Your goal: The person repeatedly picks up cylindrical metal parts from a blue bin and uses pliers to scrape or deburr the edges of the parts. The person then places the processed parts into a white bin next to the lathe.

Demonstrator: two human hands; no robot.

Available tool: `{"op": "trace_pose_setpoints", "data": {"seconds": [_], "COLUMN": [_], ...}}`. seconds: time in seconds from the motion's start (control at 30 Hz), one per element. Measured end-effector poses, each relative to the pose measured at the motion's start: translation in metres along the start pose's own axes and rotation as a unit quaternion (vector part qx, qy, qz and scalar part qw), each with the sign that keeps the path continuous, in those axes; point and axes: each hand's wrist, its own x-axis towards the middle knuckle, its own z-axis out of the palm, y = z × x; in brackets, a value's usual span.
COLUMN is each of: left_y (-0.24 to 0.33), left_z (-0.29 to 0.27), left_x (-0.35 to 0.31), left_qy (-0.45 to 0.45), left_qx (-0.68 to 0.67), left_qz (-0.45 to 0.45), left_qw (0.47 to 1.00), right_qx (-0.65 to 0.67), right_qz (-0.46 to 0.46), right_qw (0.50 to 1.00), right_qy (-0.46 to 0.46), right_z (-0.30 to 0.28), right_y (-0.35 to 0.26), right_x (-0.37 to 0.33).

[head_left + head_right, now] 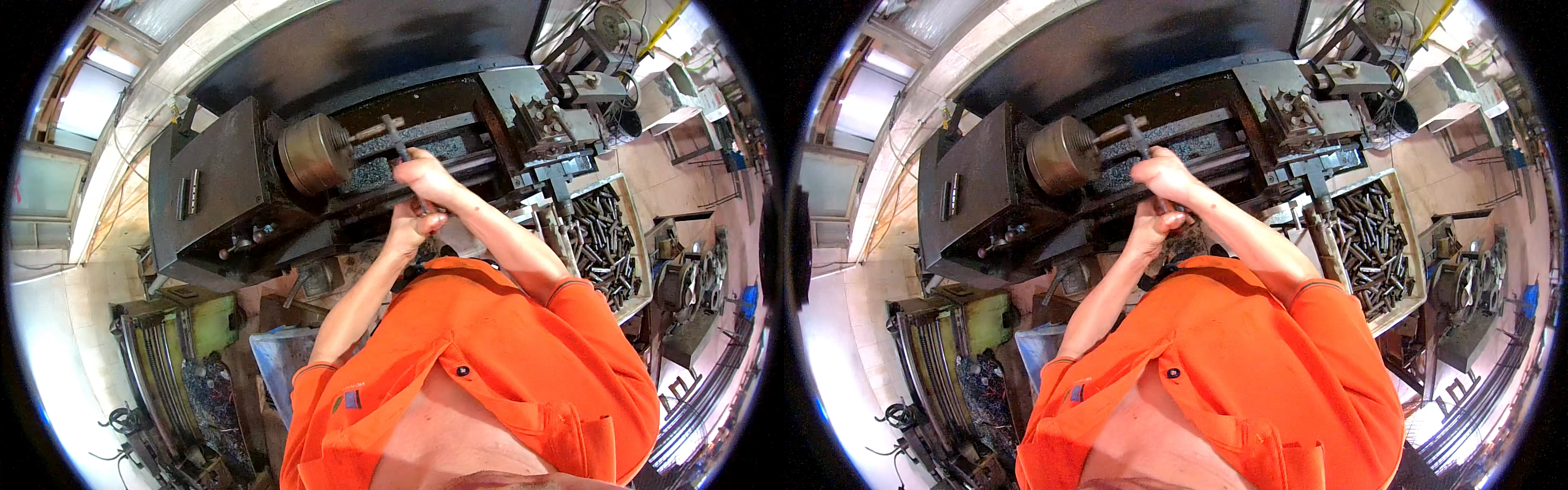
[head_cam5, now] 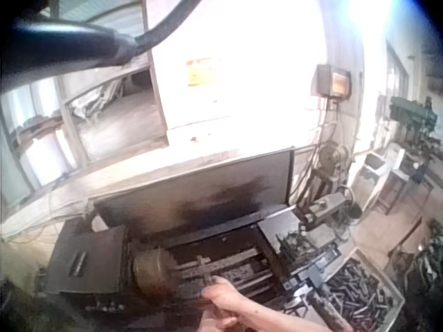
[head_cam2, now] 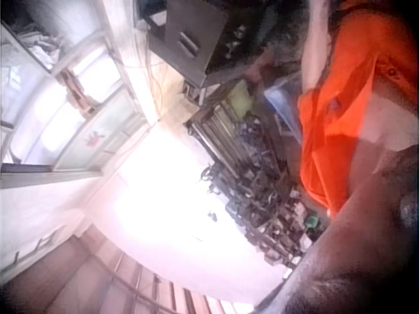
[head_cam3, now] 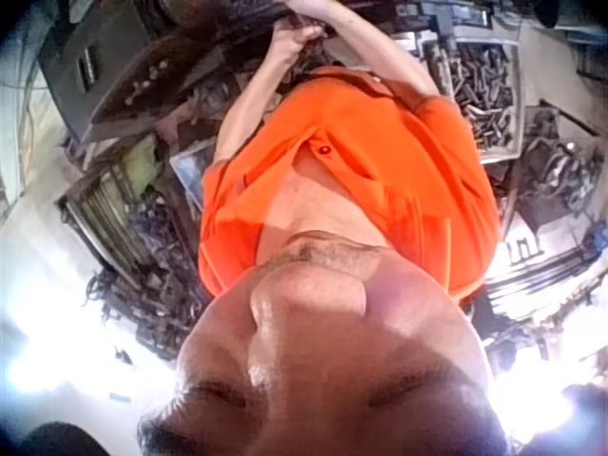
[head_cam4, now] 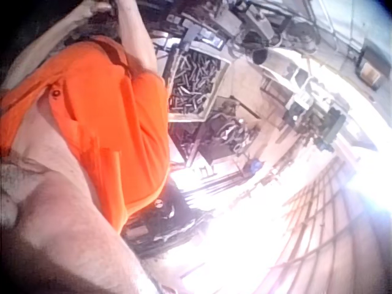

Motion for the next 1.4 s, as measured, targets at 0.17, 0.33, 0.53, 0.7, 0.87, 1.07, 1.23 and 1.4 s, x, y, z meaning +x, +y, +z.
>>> {"op": "trace_pose_setpoints", "data": {"seconds": [0.17, 0.33, 0.53, 0.7, 0.87, 1.07, 1.23, 1.4], "left_y": [0.002, 0.006, 0.005, 0.010, 0.008, 0.000, -0.032, -0.026], "left_z": [0.015, -0.005, 0.009, 0.029, 0.039, 0.101, 0.128, 0.120], "left_x": [0.003, -0.010, 0.005, 0.007, 0.004, -0.039, -0.049, -0.041], "left_qy": [-0.009, 0.001, -0.034, -0.074, -0.141, -0.231, -0.362, -0.313], "left_qx": [-0.005, -0.021, 0.016, 0.018, 0.226, 0.417, 0.514, 0.471], "left_qz": [-0.001, 0.001, -0.016, -0.021, 0.044, 0.179, 0.219, 0.058], "left_qw": [1.000, 1.000, 0.999, 0.997, 0.963, 0.861, 0.746, 0.823], "right_qx": [0.040, -0.053, 0.024, -0.008, 0.082, 0.316, 0.431, 0.546], "right_qz": [0.001, -0.006, 0.005, 0.000, -0.059, -0.082, -0.009, 0.084], "right_qw": [0.999, 0.998, 1.000, 0.992, 0.982, 0.878, 0.789, 0.740], "right_qy": [0.020, -0.025, 0.006, 0.124, 0.162, 0.350, 0.437, 0.383], "right_z": [-0.016, 0.008, -0.014, -0.033, -0.049, -0.059, -0.088, -0.162], "right_y": [0.012, 0.008, 0.008, 0.017, 0.003, 0.053, 0.116, 0.214], "right_x": [-0.002, 0.010, 0.001, -0.011, -0.081, -0.194, -0.274, -0.332]}}
